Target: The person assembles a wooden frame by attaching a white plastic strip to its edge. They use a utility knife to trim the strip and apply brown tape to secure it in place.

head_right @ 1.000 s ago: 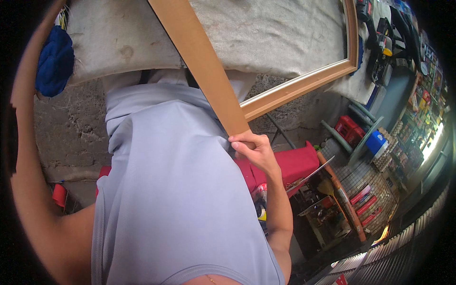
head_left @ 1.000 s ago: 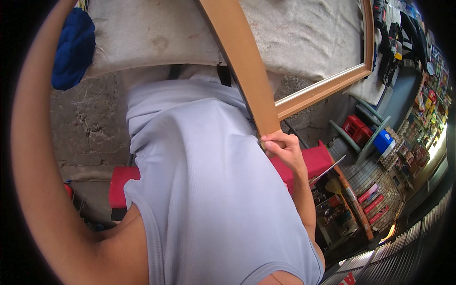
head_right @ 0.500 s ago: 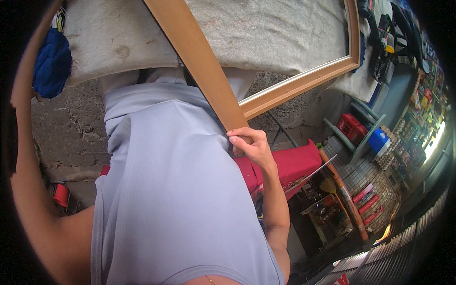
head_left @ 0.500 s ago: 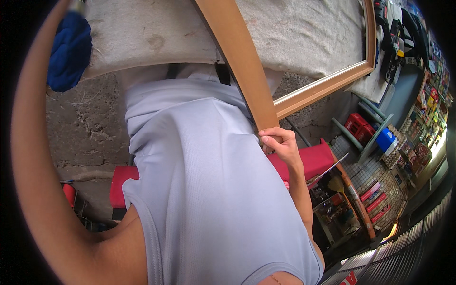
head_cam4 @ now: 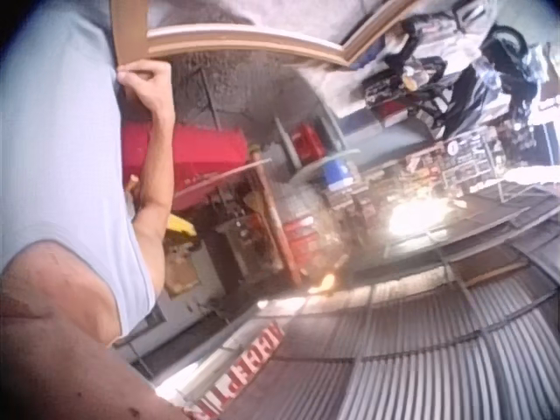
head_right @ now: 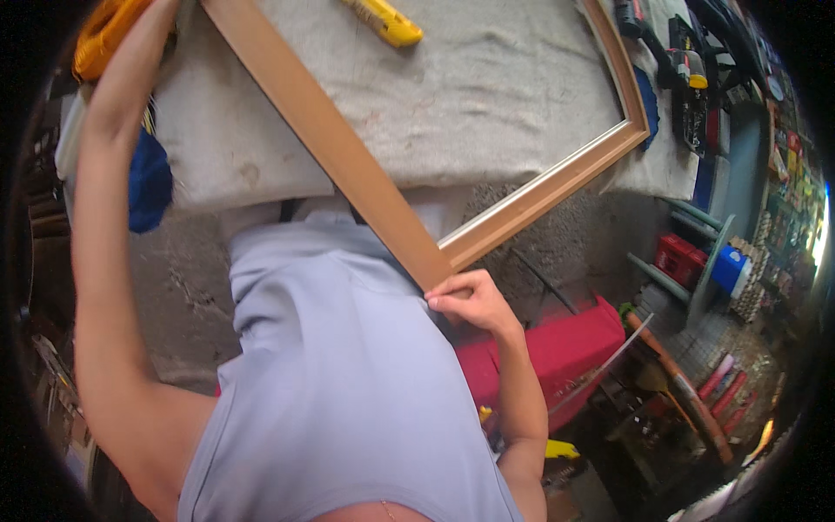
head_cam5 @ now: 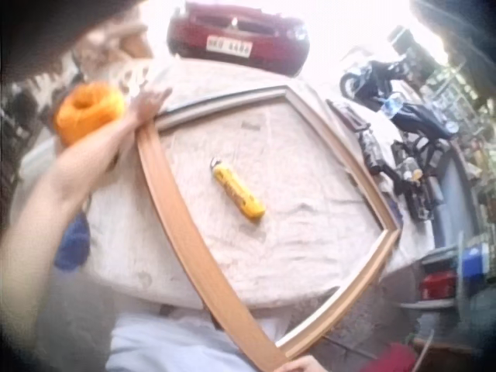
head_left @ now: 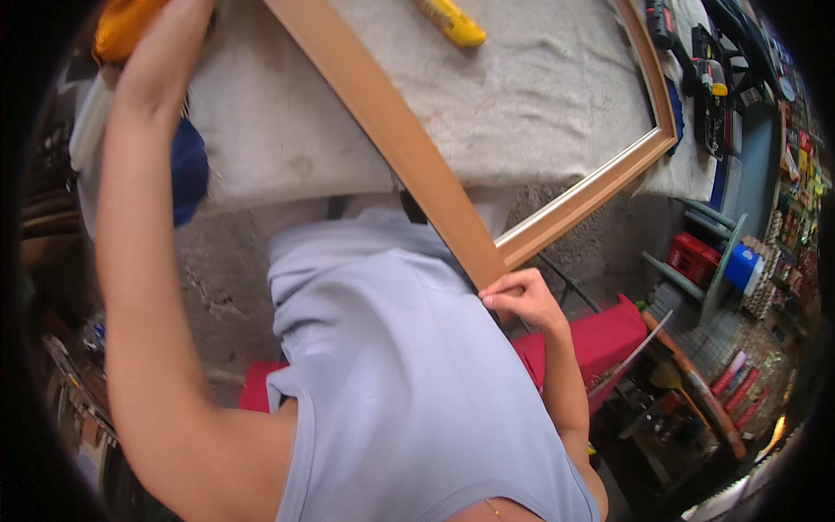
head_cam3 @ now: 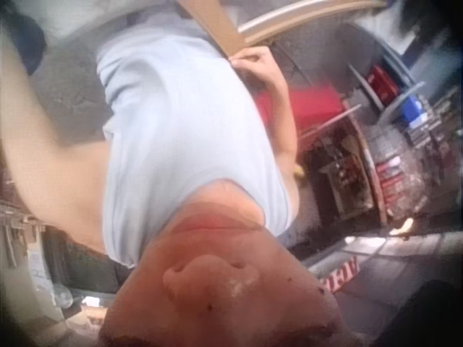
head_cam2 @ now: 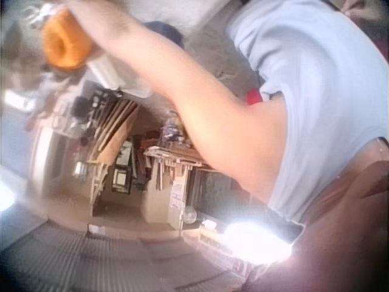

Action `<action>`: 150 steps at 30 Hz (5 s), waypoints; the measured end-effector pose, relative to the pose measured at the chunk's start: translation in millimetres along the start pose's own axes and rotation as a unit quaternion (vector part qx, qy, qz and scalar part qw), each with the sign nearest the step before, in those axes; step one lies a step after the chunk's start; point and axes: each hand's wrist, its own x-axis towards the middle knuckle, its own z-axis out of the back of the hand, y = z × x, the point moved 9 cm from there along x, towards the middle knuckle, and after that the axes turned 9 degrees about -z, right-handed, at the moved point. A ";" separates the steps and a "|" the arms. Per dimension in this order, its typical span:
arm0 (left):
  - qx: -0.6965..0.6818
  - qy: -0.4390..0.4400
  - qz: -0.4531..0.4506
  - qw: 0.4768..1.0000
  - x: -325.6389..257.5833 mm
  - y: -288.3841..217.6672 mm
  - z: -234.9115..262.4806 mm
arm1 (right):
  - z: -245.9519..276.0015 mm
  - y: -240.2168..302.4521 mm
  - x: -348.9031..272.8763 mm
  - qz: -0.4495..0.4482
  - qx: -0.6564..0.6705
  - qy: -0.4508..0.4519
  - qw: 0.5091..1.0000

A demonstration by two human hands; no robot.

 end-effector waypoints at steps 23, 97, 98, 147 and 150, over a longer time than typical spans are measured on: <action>-0.103 0.069 -0.079 0.989 -136.4 -226.7 55.3 | -4.4 -1.6 -5.5 -0.050 0.021 0.015 0.998; -0.104 0.004 0.207 0.973 -325.1 -114.7 189.3 | -24.6 331.4 93.1 0.424 -0.501 -0.358 0.664; -0.111 -0.023 0.198 0.974 -326.8 -115.7 192.2 | -38.0 335.4 118.1 0.411 -0.546 -0.380 0.623; -0.479 0.275 -0.087 0.829 -46.8 -594.0 43.9 | 175.3 22.9 -86.4 0.198 -0.130 -0.523 0.818; -0.482 0.269 -0.087 0.829 -47.1 -593.3 43.8 | 175.9 24.8 -86.7 0.200 -0.136 -0.520 0.819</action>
